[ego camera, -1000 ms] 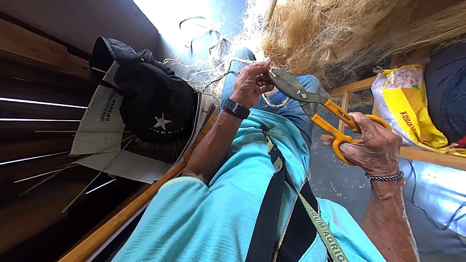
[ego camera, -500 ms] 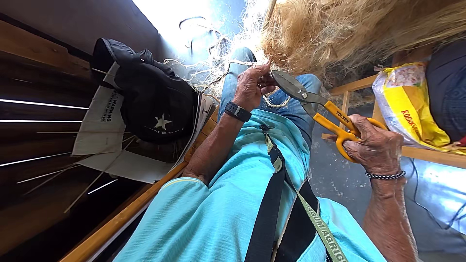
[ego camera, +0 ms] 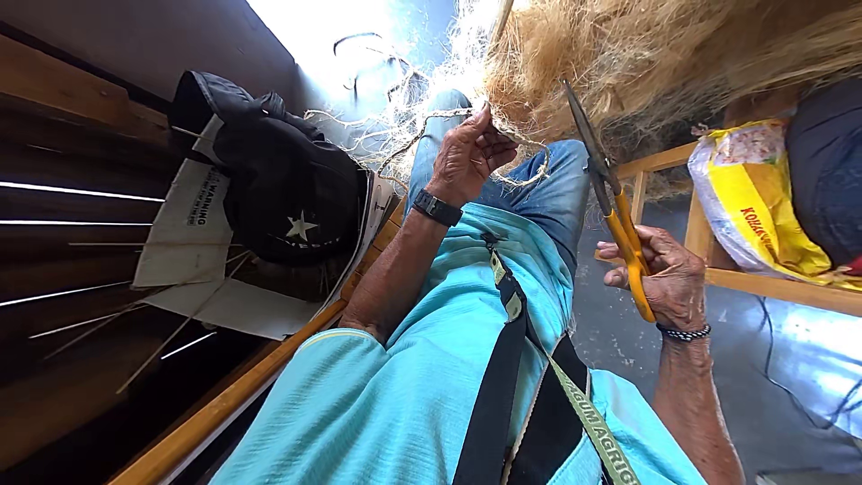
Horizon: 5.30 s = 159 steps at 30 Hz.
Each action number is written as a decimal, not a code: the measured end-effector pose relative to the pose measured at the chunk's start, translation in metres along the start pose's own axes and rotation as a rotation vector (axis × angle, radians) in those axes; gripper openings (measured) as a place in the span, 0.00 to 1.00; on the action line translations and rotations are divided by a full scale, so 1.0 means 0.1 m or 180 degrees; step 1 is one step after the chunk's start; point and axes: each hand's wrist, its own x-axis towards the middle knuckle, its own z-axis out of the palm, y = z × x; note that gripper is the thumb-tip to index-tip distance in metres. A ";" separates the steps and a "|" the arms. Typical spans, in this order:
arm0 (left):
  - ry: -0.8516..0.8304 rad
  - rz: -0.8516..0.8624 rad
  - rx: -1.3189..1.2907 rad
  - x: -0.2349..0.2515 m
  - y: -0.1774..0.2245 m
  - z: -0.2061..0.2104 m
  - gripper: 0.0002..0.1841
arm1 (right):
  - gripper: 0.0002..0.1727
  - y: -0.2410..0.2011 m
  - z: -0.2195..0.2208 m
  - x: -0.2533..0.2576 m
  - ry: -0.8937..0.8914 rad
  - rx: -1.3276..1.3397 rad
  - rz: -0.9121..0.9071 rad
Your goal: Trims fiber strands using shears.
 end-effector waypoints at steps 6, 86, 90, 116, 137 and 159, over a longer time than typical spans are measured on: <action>-0.0387 0.0240 0.0103 -0.04 0.04 0.03 0.24 | 0.47 -0.03 0.17 0.14 0.0418 0.0060 -0.0214; 0.0465 -0.0261 0.3070 -0.38 0.54 -0.73 0.32 | 0.31 -0.25 1.06 1.06 0.0153 0.1098 -0.0136; -0.0312 -0.0574 0.2047 -0.31 0.11 -0.32 0.29 | 0.32 -0.26 1.11 1.03 0.0001 0.1086 -0.0286; 0.0338 -0.0387 0.2001 -0.20 0.63 -0.98 0.23 | 0.32 -0.01 1.03 0.70 -0.0035 0.1190 -0.0266; 0.0151 0.0568 -0.0156 0.01 -0.23 -0.26 0.07 | 0.29 0.08 1.05 0.71 -0.0144 0.1240 0.0127; 0.0428 0.0926 0.1671 0.07 0.04 -0.22 0.17 | 0.44 0.22 0.51 0.33 -0.0059 -0.1816 -0.0252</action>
